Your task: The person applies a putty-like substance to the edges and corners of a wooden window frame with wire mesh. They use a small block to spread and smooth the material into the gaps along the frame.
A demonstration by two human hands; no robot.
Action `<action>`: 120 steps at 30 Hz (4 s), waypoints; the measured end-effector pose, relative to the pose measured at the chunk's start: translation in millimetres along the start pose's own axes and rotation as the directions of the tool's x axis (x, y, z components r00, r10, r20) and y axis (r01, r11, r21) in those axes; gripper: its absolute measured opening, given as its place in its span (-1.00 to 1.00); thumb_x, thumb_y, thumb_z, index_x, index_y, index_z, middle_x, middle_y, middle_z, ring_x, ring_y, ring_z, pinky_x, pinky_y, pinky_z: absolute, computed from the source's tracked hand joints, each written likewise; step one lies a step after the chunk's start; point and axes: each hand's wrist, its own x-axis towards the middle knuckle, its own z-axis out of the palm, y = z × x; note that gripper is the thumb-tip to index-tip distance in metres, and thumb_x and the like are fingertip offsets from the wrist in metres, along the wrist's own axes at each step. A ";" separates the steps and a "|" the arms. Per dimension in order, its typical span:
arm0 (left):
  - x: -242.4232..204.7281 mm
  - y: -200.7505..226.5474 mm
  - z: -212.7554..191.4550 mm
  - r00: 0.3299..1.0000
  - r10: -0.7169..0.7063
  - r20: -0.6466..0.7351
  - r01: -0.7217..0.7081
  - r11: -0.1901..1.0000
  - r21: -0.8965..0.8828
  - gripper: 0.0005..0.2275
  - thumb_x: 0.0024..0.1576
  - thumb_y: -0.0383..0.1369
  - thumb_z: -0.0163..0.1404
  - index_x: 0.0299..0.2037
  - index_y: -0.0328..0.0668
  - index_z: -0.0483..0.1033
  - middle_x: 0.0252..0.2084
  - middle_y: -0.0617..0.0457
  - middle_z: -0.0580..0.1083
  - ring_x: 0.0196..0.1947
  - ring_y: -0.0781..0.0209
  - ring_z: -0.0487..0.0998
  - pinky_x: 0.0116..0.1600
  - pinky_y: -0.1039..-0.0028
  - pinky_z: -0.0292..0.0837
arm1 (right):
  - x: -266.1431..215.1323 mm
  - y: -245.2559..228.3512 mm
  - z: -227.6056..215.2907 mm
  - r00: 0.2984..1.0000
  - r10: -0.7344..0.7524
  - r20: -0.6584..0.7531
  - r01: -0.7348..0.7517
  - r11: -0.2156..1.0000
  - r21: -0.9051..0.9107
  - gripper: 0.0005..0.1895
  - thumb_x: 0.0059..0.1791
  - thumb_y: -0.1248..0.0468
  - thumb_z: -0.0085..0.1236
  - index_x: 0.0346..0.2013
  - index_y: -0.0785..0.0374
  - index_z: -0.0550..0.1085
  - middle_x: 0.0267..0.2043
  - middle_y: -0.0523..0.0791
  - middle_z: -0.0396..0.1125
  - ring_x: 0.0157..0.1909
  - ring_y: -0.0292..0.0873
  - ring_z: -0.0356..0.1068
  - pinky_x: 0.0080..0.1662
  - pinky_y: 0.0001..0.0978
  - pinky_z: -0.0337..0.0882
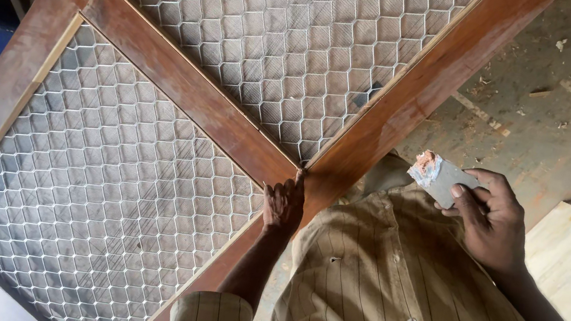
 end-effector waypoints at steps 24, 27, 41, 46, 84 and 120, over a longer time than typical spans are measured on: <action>24.3 -14.3 -25.4 0.981 -0.192 0.043 0.196 0.934 -0.297 -0.67 0.26 -0.38 -0.21 0.06 0.24 0.61 -0.17 -0.04 0.43 -0.15 0.06 0.52 0.00 0.12 0.34 | -6.5 3.7 -6.2 0.999 -0.026 0.037 0.027 0.999 -0.027 -0.65 0.13 0.34 0.02 0.17 0.44 0.26 -0.07 0.12 0.47 -0.11 -0.15 0.52 -0.16 -0.37 0.59; 31.6 -20.3 -35.7 0.961 -0.270 0.065 0.272 0.867 -0.418 -0.61 0.32 -0.39 -0.32 0.07 0.28 0.63 -0.18 -0.08 0.44 -0.21 0.01 0.54 -0.04 0.15 0.39 | -10.8 2.8 -6.3 0.999 -0.023 0.040 0.025 0.998 -0.049 -0.65 0.14 0.34 0.03 0.18 0.45 0.26 -0.07 0.12 0.47 -0.15 -0.15 0.51 -0.16 -0.37 0.57; 19.0 20.1 -14.8 0.936 -0.342 -0.085 0.276 0.861 -0.427 -0.62 0.22 -0.42 -0.22 0.17 0.13 0.53 -0.18 -0.08 0.55 -0.30 -0.08 0.60 -0.16 0.14 0.46 | -14.8 -2.0 -10.0 0.999 -0.004 0.033 0.008 0.995 -0.101 -0.64 0.12 0.34 0.01 0.17 0.45 0.27 -0.08 0.14 0.47 -0.13 -0.15 0.52 -0.17 -0.38 0.57; 29.8 12.7 -4.5 0.934 -0.357 -0.030 0.304 0.834 -0.460 -0.72 0.28 -0.39 -0.18 -0.05 0.13 0.65 -0.22 -0.07 0.57 -0.27 -0.09 0.61 -0.11 0.09 0.44 | -9.0 -2.8 -4.2 0.997 -0.056 0.052 0.059 0.996 -0.073 -0.66 0.14 0.36 -0.01 0.17 0.47 0.26 -0.10 0.13 0.48 -0.16 -0.17 0.53 -0.13 -0.39 0.58; 42.0 -70.5 -55.1 0.853 -0.510 0.106 0.437 0.589 -0.680 -0.21 -0.01 -0.56 -0.07 0.52 0.19 0.10 -0.50 -0.14 0.41 -0.51 0.06 0.40 -0.35 0.22 0.35 | -5.4 2.4 0.2 0.998 -0.025 0.065 0.028 0.998 -0.052 -0.66 0.14 0.37 -0.01 0.18 0.47 0.27 -0.07 0.13 0.46 -0.14 -0.15 0.52 -0.11 -0.36 0.57; 54.9 -90.4 -30.4 0.886 -0.464 0.027 0.410 0.754 -0.513 -0.23 -0.07 -0.63 -0.11 0.41 0.37 0.31 -0.19 -0.08 0.55 -0.38 0.05 0.54 -0.38 0.26 0.34 | -4.3 -2.6 3.1 0.999 0.027 -0.024 -0.028 0.998 -0.062 -0.65 0.13 0.36 0.02 0.17 0.47 0.26 -0.08 0.14 0.46 -0.13 -0.13 0.53 -0.14 -0.38 0.56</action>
